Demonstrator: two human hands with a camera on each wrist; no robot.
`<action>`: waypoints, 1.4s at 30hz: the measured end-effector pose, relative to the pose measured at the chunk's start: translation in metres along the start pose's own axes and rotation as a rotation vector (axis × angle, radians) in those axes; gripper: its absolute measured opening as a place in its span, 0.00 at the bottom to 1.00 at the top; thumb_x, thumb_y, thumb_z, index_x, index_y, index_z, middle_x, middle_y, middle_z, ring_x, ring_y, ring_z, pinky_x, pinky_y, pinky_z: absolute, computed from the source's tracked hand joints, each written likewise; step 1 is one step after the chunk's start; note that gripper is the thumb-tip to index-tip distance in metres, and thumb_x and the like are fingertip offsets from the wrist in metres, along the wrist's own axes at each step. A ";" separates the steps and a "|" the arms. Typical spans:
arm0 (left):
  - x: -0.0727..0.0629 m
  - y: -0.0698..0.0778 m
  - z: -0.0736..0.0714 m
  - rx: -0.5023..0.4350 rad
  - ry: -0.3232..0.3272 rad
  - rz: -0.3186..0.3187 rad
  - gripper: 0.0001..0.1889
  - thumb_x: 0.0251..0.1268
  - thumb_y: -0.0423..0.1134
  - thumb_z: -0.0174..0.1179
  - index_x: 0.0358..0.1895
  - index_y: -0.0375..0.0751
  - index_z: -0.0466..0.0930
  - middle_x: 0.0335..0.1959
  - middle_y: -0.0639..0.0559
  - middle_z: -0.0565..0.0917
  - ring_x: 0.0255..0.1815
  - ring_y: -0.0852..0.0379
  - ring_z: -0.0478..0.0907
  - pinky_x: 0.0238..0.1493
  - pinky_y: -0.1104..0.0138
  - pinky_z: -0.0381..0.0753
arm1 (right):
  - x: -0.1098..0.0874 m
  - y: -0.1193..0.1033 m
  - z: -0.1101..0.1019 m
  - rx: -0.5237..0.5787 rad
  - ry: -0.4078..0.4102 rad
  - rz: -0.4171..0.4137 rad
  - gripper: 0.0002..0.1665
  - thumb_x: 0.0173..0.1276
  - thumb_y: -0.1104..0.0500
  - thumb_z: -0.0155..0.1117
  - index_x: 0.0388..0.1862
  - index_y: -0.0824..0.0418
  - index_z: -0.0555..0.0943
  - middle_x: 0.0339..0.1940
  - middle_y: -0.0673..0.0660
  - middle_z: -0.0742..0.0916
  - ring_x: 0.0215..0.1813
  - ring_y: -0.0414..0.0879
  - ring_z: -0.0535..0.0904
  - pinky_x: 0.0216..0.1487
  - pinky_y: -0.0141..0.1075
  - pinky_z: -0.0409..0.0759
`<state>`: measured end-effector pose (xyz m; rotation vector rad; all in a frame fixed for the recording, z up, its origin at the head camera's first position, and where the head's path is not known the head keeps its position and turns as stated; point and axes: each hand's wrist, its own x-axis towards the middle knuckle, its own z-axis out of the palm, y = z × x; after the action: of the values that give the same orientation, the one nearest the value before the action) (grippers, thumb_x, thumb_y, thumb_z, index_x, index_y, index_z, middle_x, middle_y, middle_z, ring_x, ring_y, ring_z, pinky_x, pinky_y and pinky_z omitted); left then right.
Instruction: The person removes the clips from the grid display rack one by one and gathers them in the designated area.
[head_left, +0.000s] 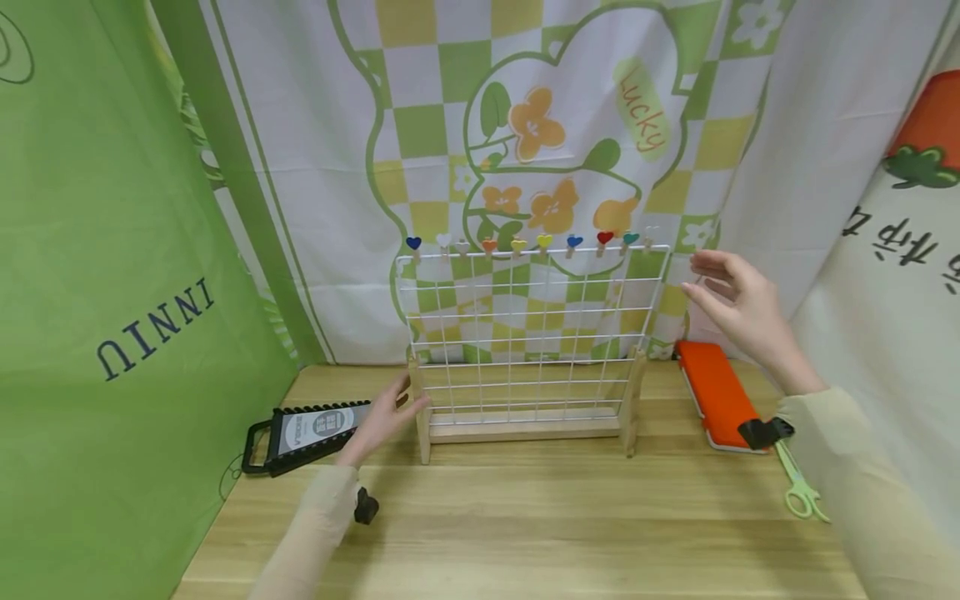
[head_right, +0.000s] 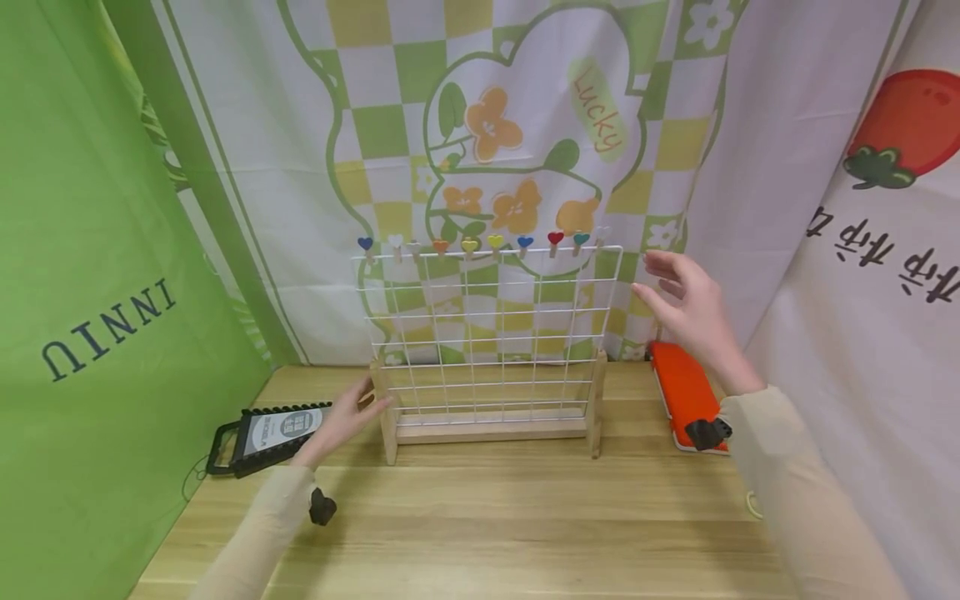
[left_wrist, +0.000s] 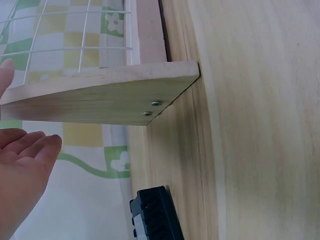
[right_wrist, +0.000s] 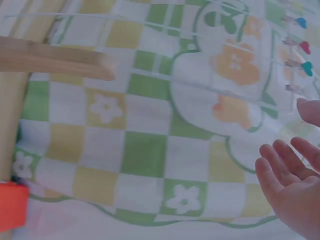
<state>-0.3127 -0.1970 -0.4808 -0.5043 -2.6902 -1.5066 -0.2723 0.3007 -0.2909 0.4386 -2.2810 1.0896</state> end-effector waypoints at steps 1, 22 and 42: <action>0.000 0.000 0.001 -0.004 0.001 -0.001 0.41 0.71 0.42 0.61 0.78 0.32 0.48 0.77 0.28 0.56 0.77 0.32 0.57 0.76 0.47 0.65 | 0.004 -0.002 -0.001 0.005 0.006 -0.009 0.27 0.69 0.62 0.66 0.66 0.68 0.73 0.54 0.33 0.78 0.55 0.20 0.73 0.56 0.08 0.72; 0.002 -0.011 0.009 -0.042 -0.005 0.045 0.35 0.72 0.37 0.59 0.73 0.23 0.55 0.72 0.25 0.64 0.73 0.30 0.63 0.72 0.48 0.72 | 0.062 -0.059 -0.012 -0.001 -0.073 -0.045 0.27 0.70 0.54 0.66 0.65 0.62 0.76 0.54 0.44 0.84 0.51 0.22 0.78 0.52 0.08 0.76; -0.001 -0.012 0.013 -0.095 0.014 0.057 0.35 0.71 0.34 0.60 0.74 0.23 0.54 0.73 0.26 0.63 0.74 0.31 0.62 0.73 0.47 0.70 | 0.086 -0.091 0.012 -0.019 -0.201 -0.059 0.24 0.70 0.52 0.66 0.61 0.61 0.79 0.58 0.59 0.85 0.47 0.20 0.79 0.48 0.09 0.77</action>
<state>-0.3133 -0.1926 -0.4976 -0.5668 -2.5796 -1.6221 -0.2973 0.2317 -0.1894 0.6283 -2.4328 1.0342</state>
